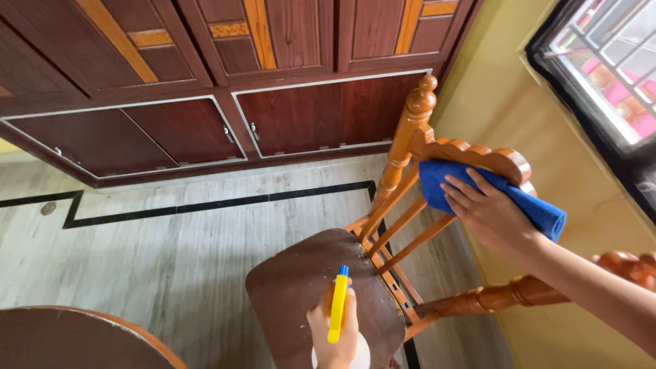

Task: The person sprays a cleaning solution from a yellow spray bottle and wipes a wooden chair with a blue cloth. They then move to a wooden cabinet and continue spraying and wiping the surface.

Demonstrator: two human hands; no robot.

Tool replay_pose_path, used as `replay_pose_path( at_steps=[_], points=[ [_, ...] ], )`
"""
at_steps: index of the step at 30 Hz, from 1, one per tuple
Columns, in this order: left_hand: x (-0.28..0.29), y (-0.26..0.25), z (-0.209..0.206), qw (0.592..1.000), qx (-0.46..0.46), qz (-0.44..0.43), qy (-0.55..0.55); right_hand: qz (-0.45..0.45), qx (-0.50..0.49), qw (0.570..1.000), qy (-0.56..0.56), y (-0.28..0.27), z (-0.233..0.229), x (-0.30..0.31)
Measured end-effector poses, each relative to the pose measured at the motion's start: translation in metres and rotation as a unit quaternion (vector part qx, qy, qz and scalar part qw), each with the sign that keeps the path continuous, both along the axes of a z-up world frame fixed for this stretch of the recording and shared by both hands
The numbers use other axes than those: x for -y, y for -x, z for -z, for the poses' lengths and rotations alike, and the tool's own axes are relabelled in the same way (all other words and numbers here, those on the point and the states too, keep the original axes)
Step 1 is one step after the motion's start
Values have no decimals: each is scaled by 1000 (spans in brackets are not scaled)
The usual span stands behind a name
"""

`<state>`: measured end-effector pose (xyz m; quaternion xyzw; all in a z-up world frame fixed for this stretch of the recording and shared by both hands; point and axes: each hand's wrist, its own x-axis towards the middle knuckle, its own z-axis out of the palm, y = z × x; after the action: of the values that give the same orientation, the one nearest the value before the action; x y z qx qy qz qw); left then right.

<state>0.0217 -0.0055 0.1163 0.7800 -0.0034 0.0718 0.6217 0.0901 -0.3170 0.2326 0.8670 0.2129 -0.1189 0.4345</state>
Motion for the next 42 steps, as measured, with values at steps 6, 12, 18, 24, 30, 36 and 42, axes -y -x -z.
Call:
replay_pose_path(
  at_steps=[6, 12, 18, 24, 30, 36, 42],
  points=[
    [-18, 14, -8, 1000, 23, -2, 2, -7, -131, 988, 81, 64, 8, 21],
    [-34, 32, -8, 1000, -14, -9, 6, 39, -216, 973, 64, 108, -5, 26],
    [-37, 40, -7, 1000, 12, -24, -12, 55, -233, 968, 74, 141, -24, 44],
    [-20, 43, -20, 1000, -15, -21, 5, -31, -86, 989, 117, 116, -32, 30],
    [6, 47, -43, 996, 78, 37, -19, -94, 98, 990, 45, 42, -53, 18],
    [37, 60, -49, 996, 21, 88, -3, -78, 216, 953, -198, 12, -46, 34],
    [61, 70, -53, 991, 49, 112, 58, 95, 195, 817, -535, -13, -57, 60]
  ],
)
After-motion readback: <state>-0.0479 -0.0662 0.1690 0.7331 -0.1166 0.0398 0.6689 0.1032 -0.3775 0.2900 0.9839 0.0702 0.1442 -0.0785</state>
